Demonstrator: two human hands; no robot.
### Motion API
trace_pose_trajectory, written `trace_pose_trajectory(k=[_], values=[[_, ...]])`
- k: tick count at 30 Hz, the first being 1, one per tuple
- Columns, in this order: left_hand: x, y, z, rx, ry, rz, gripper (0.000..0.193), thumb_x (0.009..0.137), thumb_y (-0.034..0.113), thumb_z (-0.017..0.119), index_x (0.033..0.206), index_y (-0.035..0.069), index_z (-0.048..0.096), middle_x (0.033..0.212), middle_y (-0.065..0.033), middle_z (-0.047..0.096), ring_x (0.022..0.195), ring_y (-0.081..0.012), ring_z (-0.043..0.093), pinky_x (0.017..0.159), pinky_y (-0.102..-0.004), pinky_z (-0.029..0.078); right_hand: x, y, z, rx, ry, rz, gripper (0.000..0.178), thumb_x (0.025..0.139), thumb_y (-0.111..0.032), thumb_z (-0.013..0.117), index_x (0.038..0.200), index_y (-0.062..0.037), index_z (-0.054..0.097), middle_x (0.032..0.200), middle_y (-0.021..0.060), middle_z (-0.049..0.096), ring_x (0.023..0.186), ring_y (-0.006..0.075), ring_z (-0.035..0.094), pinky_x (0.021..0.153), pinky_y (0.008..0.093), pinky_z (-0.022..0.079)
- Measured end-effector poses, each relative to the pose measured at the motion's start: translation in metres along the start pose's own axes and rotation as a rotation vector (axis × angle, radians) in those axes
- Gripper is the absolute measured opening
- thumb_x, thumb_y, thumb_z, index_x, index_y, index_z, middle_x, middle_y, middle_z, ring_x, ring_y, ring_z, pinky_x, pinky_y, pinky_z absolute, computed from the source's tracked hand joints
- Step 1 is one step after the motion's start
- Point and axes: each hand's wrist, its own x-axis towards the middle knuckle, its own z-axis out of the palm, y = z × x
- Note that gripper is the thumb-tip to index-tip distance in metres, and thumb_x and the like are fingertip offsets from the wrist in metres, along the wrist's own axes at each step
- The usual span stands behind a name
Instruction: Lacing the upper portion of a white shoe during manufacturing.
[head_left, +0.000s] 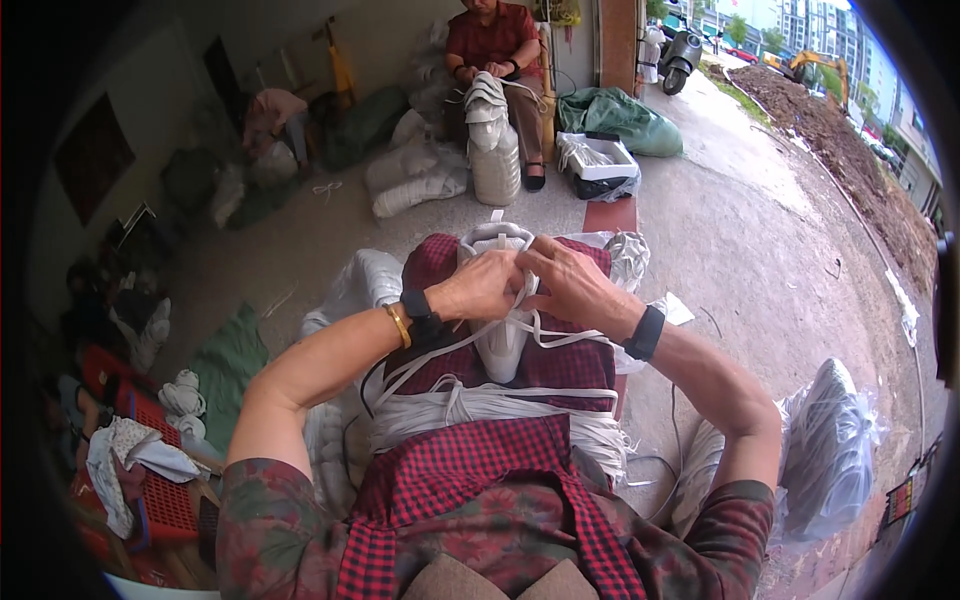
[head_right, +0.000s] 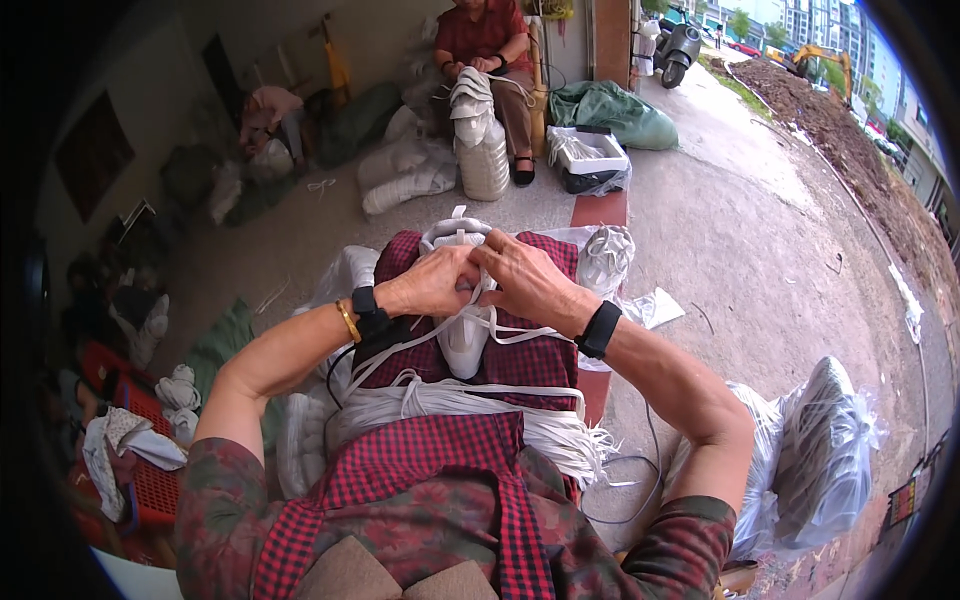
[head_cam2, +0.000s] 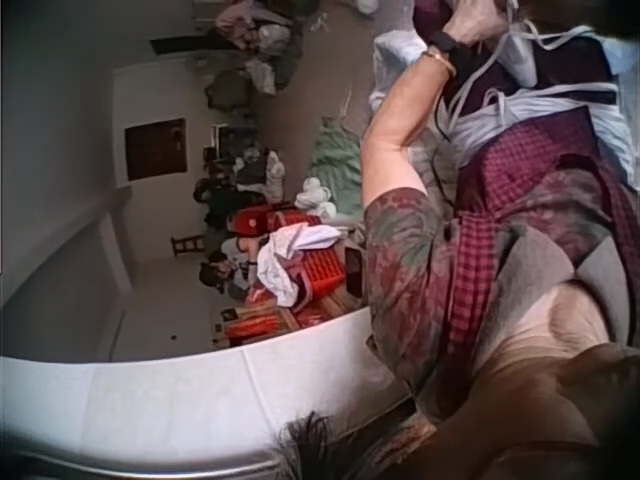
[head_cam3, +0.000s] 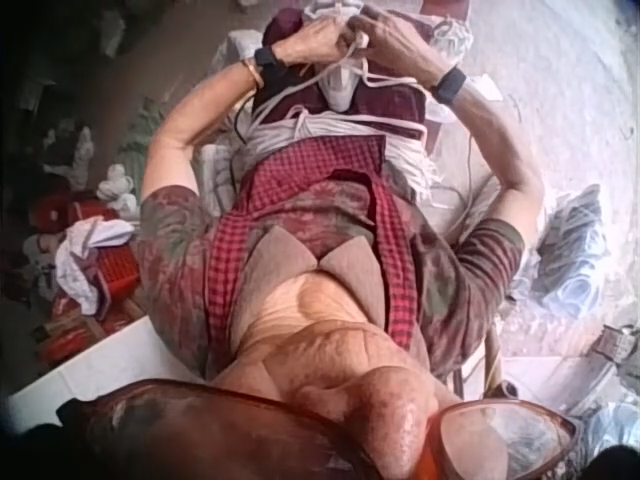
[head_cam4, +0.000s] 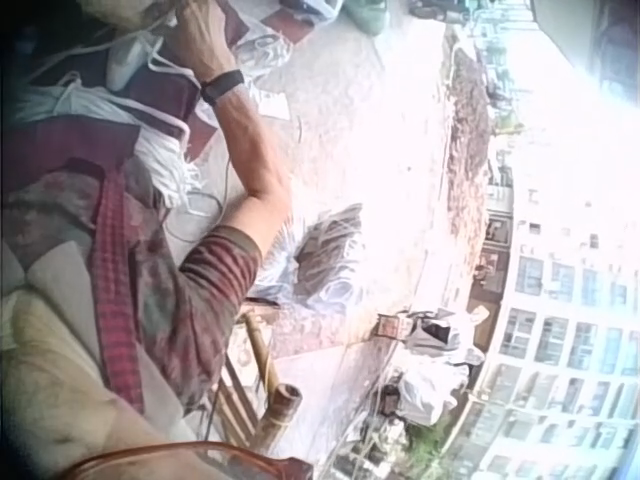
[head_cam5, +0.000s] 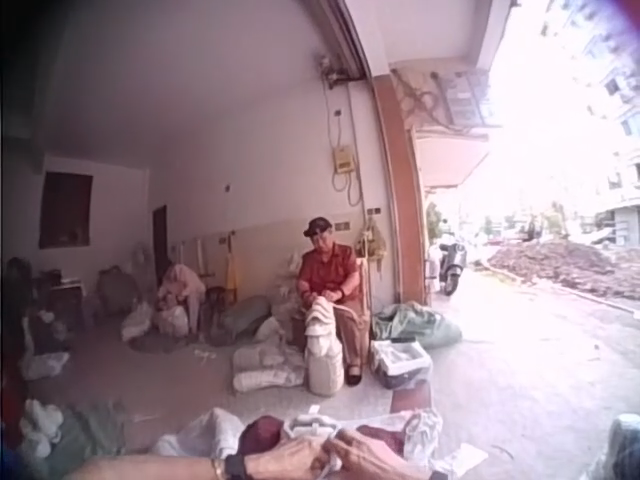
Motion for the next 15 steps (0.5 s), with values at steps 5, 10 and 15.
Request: trace_pose_trajectory(k=[5, 10, 15], values=[[-0.005, 0.008, -0.003, 0.016, 0.07, -0.002, 0.008, 0.067, 0.0, 0.064, 0.072, -0.006, 0.064, 0.084, -0.014, 0.059, 0.078, -0.0311, 0.061, 0.068, -0.0395, 0.048, 0.0, 0.006, 0.004, -0.102, -0.031, -0.085, 0.044, 0.073, -0.017, 0.079, 0.108, 0.0006, 0.06, 0.103, 0.015, 0.055, 0.096, 0.0337, 0.062, 0.08, 0.0428, 0.054], [-0.013, 0.006, -0.01, -0.05, 0.199, 0.096, 0.006, 0.071, 0.004, 0.067, 0.071, -0.002, 0.066, 0.077, -0.01, 0.055, 0.067, -0.0213, 0.057, 0.061, -0.0343, 0.045, 0.001, 0.012, 0.008, -0.121, -0.024, -0.163, 0.033, 0.074, -0.012, 0.075, 0.102, 0.0008, 0.062, 0.102, 0.0145, 0.055, 0.096, 0.0325, 0.061, 0.08, 0.0418, 0.054], [-0.03, -0.006, -0.046, -0.011, 0.326, -0.136, 0.007, 0.075, 0.008, 0.07, 0.078, 0.003, 0.073, 0.075, -0.005, 0.056, 0.064, -0.0133, 0.056, 0.056, -0.0287, 0.044, -0.003, 0.013, 0.003, -0.075, -0.043, -0.178, 0.02, 0.075, -0.008, 0.072, 0.092, 0.0002, 0.066, 0.098, 0.013, 0.057, 0.092, 0.0312, 0.063, 0.081, 0.0404, 0.053]])
